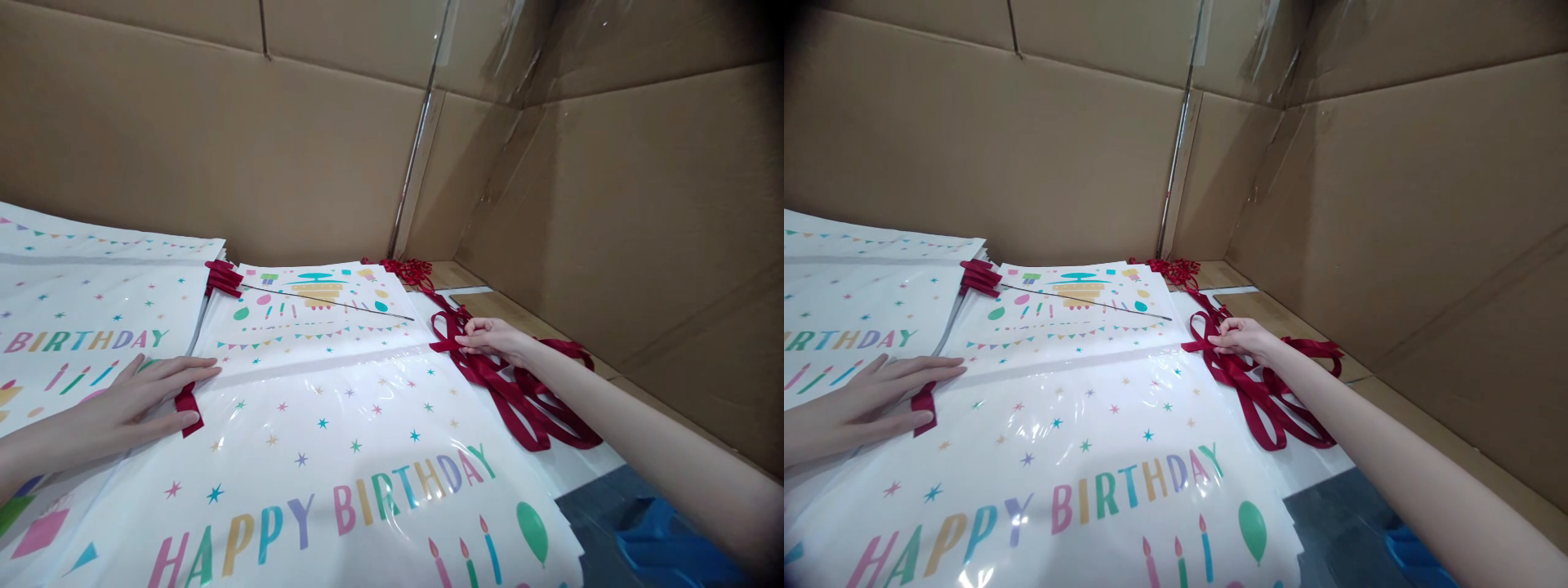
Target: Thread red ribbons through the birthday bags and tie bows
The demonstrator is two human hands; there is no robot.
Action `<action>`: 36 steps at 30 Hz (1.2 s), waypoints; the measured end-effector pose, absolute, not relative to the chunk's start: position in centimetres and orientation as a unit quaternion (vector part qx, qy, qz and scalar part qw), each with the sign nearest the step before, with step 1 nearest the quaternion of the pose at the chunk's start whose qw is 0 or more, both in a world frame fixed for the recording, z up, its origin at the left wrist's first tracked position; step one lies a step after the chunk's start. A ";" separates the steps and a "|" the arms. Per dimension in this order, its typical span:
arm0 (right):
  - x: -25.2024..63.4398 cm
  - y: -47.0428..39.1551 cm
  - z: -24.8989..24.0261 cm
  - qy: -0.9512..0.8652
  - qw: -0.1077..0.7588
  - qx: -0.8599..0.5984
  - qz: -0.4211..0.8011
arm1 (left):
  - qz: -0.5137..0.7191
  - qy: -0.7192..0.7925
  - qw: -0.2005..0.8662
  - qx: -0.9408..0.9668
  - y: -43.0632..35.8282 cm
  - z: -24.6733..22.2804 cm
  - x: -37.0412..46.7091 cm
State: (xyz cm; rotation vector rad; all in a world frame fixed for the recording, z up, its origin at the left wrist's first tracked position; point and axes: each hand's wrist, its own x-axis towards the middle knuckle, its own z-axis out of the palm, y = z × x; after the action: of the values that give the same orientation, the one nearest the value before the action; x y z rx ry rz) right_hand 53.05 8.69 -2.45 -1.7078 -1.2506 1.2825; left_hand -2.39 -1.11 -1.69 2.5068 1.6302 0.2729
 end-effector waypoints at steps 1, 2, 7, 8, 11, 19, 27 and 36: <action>53.2 8.7 -2.6 -0.475 0.326 -0.650 0.495 | 0.083 0.542 0.075 0.833 -1.1 -1.6 -2.4; 53.4 8.8 -2.7 -0.472 0.326 -0.648 0.501 | 0.076 0.543 0.080 0.832 -1.1 -1.5 -2.5; 53.6 8.7 -2.6 -0.442 0.340 -0.635 0.535 | 0.064 0.553 0.088 0.826 -1.1 -1.4 -2.5; 53.6 8.6 -2.5 -0.440 0.343 -0.631 0.539 | 0.063 0.555 0.085 0.825 -1.1 -1.4 -2.4; 53.5 8.5 -2.2 -0.434 0.354 -0.621 0.548 | 0.057 0.555 0.079 0.826 -1.1 -1.2 -2.3; 53.1 7.9 -1.7 -0.426 0.359 -0.629 0.543 | 0.026 0.549 0.098 0.830 -1.1 -0.6 -2.2; 52.6 7.6 -1.3 -0.441 0.353 -0.641 0.520 | 0.021 0.548 0.093 0.831 -1.1 -0.9 -2.3; 52.3 7.5 -1.5 -0.450 0.367 -0.638 0.506 | 0.043 0.547 0.070 0.833 -1.1 -1.5 -2.4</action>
State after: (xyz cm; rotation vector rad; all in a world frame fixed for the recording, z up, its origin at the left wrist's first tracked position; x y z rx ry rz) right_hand 52.27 7.47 -1.54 -1.6389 -1.1570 1.2988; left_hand -2.41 -1.09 -1.50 2.5071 1.6460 0.1291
